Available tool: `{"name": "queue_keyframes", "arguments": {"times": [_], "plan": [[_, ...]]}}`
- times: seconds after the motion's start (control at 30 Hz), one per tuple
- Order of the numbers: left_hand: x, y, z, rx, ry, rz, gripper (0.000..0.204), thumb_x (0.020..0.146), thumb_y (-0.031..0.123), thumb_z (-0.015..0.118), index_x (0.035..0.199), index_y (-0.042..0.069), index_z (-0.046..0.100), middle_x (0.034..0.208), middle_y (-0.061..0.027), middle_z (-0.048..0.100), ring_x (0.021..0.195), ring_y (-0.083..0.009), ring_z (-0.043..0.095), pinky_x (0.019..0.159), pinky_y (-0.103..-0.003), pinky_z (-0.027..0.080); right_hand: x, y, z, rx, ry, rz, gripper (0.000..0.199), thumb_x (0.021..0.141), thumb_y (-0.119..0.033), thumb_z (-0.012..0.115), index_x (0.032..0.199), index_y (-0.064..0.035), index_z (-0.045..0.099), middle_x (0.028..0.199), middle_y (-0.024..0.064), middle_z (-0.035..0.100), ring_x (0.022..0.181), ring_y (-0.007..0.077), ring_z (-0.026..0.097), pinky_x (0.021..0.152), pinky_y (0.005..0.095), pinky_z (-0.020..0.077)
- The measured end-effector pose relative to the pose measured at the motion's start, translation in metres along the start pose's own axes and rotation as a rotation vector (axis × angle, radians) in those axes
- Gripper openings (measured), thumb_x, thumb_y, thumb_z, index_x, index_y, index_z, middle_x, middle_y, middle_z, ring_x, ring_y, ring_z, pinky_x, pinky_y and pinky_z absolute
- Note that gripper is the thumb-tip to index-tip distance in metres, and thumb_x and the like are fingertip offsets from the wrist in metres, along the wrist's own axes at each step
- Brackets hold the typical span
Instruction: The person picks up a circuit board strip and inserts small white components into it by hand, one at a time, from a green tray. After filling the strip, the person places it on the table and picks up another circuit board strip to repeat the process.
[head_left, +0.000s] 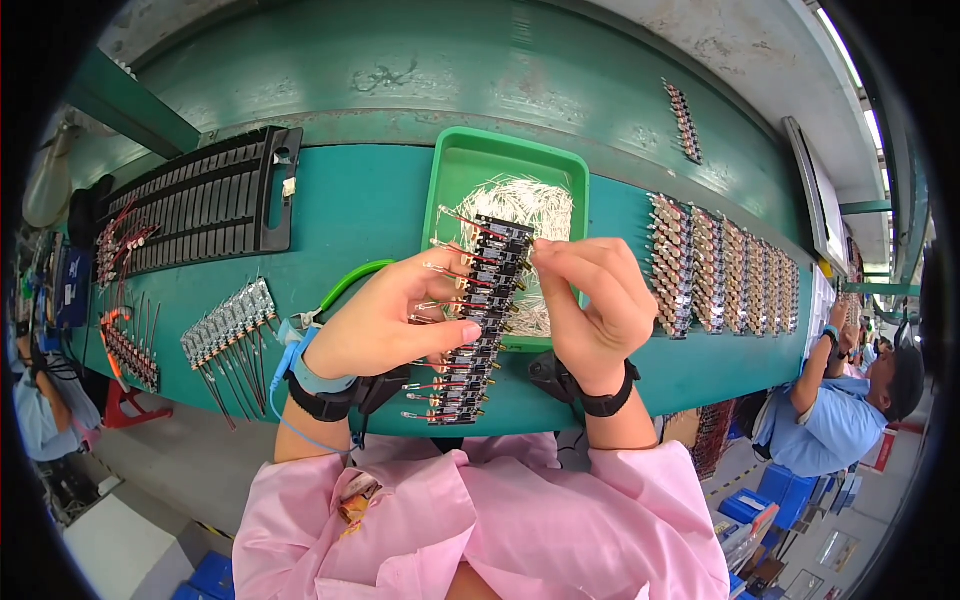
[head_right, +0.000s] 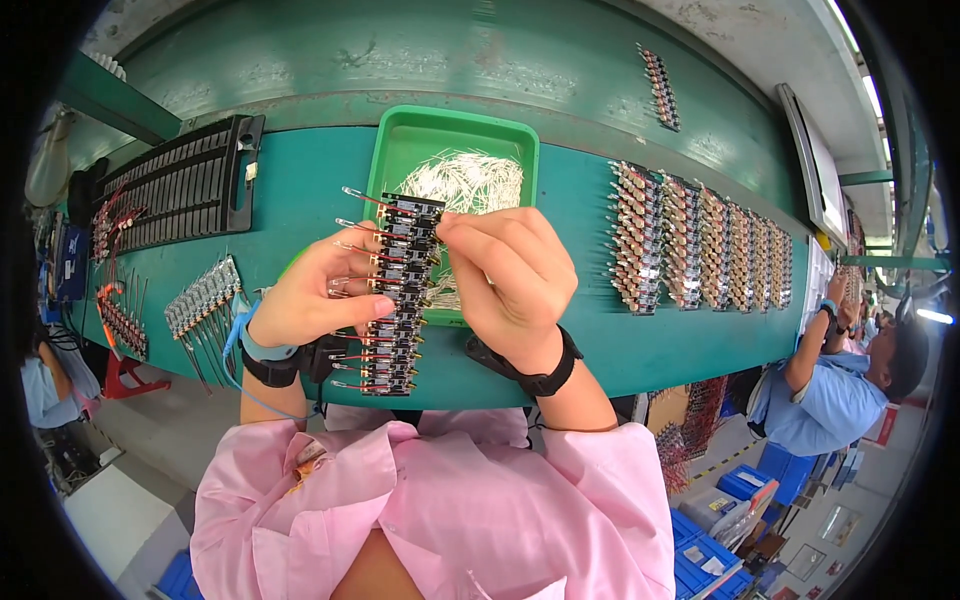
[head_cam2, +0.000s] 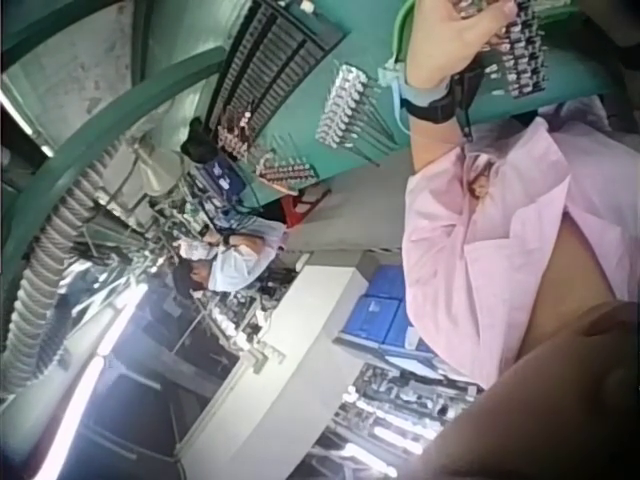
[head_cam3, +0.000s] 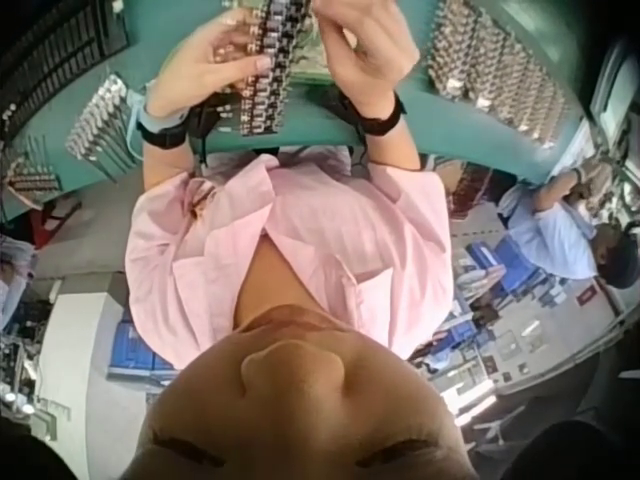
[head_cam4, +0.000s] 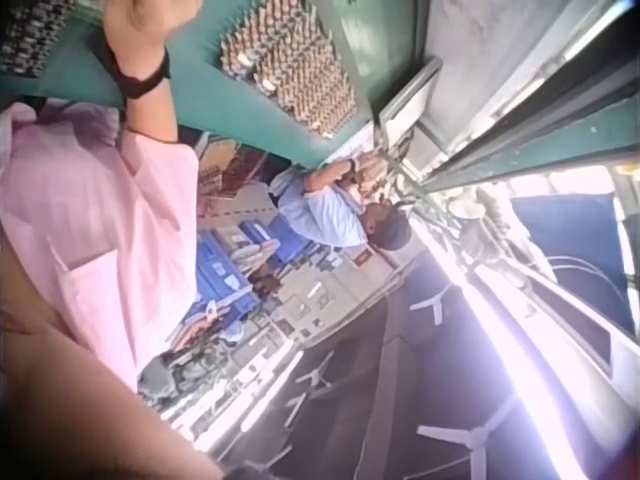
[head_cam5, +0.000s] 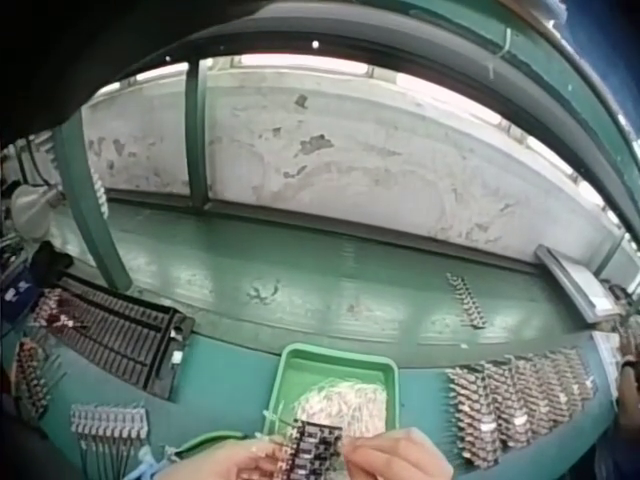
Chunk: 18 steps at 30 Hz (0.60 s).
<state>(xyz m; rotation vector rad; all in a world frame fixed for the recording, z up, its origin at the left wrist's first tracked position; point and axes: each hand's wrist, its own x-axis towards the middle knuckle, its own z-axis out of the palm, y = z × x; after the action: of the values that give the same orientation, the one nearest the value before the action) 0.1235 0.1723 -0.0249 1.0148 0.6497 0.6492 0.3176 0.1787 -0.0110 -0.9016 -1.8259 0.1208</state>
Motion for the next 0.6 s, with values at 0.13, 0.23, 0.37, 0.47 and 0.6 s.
{"name": "queue_keyframes", "arguments": {"times": [0.13, 0.23, 0.37, 0.47, 0.6], "plan": [[-0.0005, 0.0038, 0.0014, -0.002, 0.027, -0.031, 0.035, 0.079, 0.006, 0.063, 0.107, 0.003, 0.041, 0.083, -0.0030, 0.056, 0.061, -0.0049, 0.051, 0.048, -0.020, 0.044, -0.0022, 0.0013, 0.0021, -0.005, 0.038, 0.014, 0.021, 0.061, 0.013, 0.065, 0.077, -0.0001, 0.062, 0.073, 0.0085, 0.063, 0.062, 0.0191, 0.057, 0.054, 0.0258, 0.0439], [-0.0010, 0.0017, -0.0004, 0.008, 0.025, -0.031, 0.036, 0.079, 0.007, 0.063, 0.107, 0.003, 0.041, 0.083, -0.0032, 0.055, 0.062, -0.0057, 0.052, 0.048, -0.020, 0.045, -0.0035, 0.0002, 0.0010, 0.018, 0.041, 0.073, 0.022, 0.064, 0.013, 0.064, 0.082, 0.0010, 0.061, 0.075, 0.0090, 0.063, 0.064, 0.0176, 0.058, 0.054, 0.0243, 0.0439], [-0.0011, 0.0082, 0.0035, -0.001, 0.056, -0.072, 0.038, 0.078, 0.007, 0.064, 0.108, 0.003, 0.040, 0.085, -0.0039, 0.055, 0.063, -0.0061, 0.053, 0.049, -0.021, 0.047, -0.0065, -0.0001, 0.0006, 0.079, 0.029, 0.184, 0.026, 0.069, 0.013, 0.063, 0.093, 0.0029, 0.058, 0.079, 0.0100, 0.064, 0.070, 0.0143, 0.059, 0.056, 0.0220, 0.0445], [-0.0015, 0.0024, 0.0000, -0.006, 0.037, -0.059, 0.039, 0.078, 0.007, 0.064, 0.109, 0.003, 0.041, 0.087, -0.0048, 0.056, 0.064, -0.0062, 0.053, 0.049, -0.021, 0.048, -0.0075, 0.0003, 0.0017, 0.153, 0.051, 0.242, 0.029, 0.071, 0.012, 0.062, 0.098, 0.0031, 0.056, 0.081, 0.0100, 0.064, 0.072, 0.0129, 0.059, 0.057, 0.0218, 0.0449], [-0.0004, -0.0005, -0.0011, -0.012, 0.009, -0.039, 0.039, 0.078, 0.008, 0.064, 0.110, 0.003, 0.041, 0.089, -0.0054, 0.057, 0.064, -0.0060, 0.054, 0.049, -0.020, 0.048, -0.0082, 0.0016, 0.0006, 0.262, 0.055, 0.355, 0.030, 0.073, 0.010, 0.061, 0.101, 0.0030, 0.055, 0.082, 0.0105, 0.064, 0.074, 0.0126, 0.060, 0.060, 0.0216, 0.0454]]}}
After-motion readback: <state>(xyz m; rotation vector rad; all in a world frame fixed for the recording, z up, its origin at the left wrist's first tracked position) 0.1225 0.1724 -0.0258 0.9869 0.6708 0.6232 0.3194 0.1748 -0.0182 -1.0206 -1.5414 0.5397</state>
